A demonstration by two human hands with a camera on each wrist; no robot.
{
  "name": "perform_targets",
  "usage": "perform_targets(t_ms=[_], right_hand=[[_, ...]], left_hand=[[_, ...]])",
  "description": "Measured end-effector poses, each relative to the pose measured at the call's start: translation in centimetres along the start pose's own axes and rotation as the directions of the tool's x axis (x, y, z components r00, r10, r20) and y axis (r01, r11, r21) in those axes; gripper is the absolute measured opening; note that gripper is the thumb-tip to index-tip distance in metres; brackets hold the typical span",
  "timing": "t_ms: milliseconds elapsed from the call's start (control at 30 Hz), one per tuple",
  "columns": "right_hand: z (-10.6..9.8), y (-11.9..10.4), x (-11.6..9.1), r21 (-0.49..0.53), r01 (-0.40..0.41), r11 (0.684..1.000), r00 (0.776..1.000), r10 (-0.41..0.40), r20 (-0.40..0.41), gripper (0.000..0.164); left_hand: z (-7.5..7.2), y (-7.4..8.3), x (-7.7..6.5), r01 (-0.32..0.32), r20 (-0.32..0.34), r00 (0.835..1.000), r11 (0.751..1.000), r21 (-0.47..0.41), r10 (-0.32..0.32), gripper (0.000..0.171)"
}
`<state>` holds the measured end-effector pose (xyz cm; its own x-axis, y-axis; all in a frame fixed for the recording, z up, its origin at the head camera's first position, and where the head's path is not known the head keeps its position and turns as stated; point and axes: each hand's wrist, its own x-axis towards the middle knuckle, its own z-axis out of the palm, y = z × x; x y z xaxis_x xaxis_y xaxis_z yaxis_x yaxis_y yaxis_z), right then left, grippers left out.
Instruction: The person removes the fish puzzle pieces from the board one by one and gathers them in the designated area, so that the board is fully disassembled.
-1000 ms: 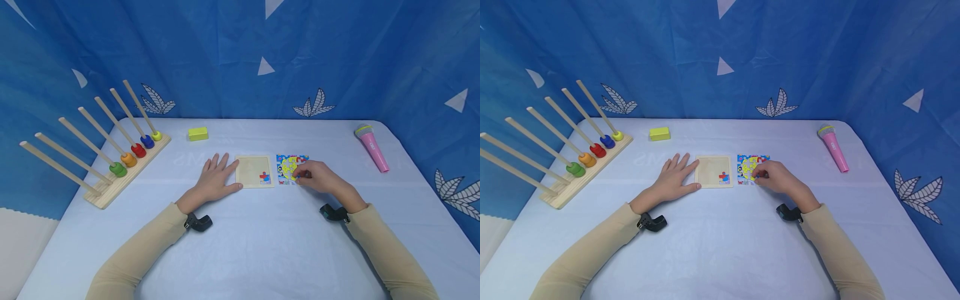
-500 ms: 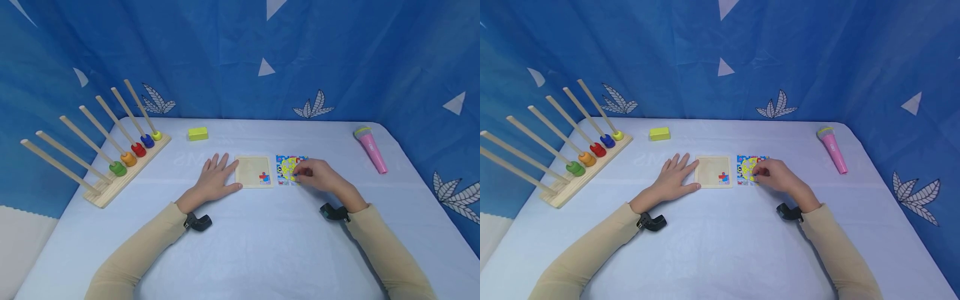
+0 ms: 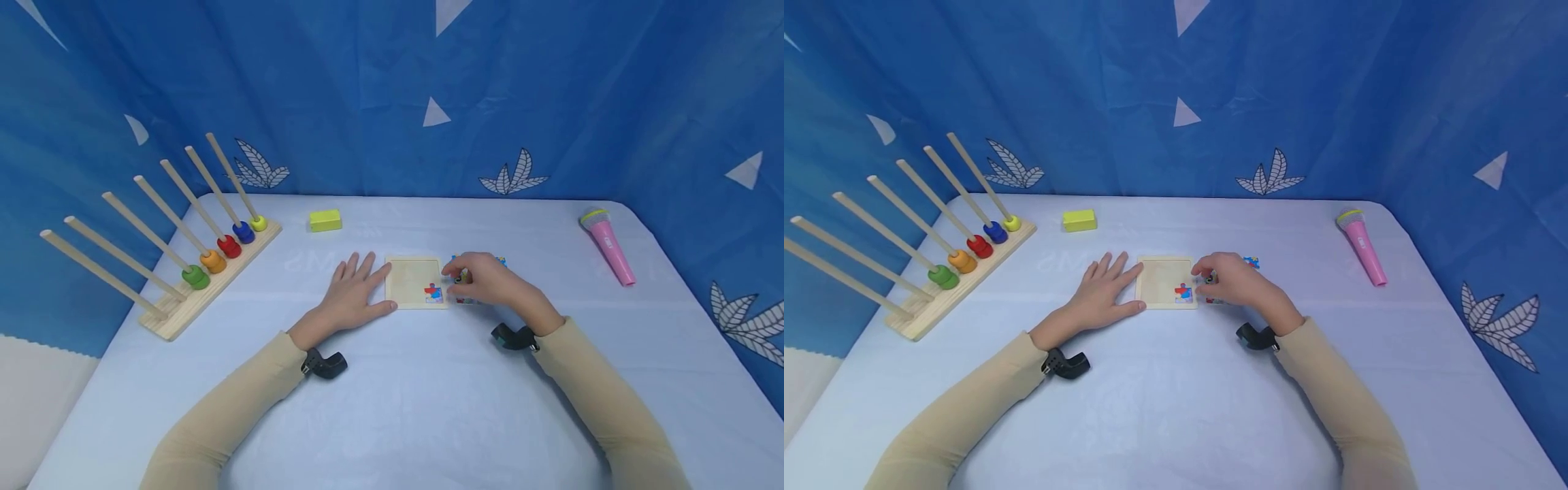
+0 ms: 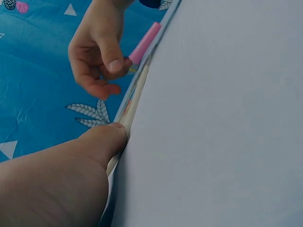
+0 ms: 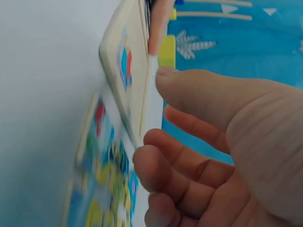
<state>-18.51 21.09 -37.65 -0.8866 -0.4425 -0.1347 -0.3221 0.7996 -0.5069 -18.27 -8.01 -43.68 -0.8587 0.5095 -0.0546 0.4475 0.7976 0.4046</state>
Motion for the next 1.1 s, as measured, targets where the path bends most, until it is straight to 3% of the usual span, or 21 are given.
perform_targets(t_ms=[233,800,1100], right_hand=[[1.1,-1.1,1.1,-0.024,0.078,0.997,0.997,-0.077,0.021,0.034],[2.2,-2.0,1.3,-0.112,-0.030,0.993,0.998,0.036,0.054,0.044],[2.3,-1.9,1.3,-0.118,-0.034,0.992,0.998,0.039,0.040,0.044]], left_hand=[[-0.1,0.3,0.1,-0.008,-0.013,1.000,1.000,0.003,0.008,0.083],[-0.2,0.2,0.1,0.001,0.004,1.000,1.000,0.006,-0.001,0.083],[-0.3,0.3,0.0,0.002,0.007,1.000,1.000,0.005,-0.002,0.083]])
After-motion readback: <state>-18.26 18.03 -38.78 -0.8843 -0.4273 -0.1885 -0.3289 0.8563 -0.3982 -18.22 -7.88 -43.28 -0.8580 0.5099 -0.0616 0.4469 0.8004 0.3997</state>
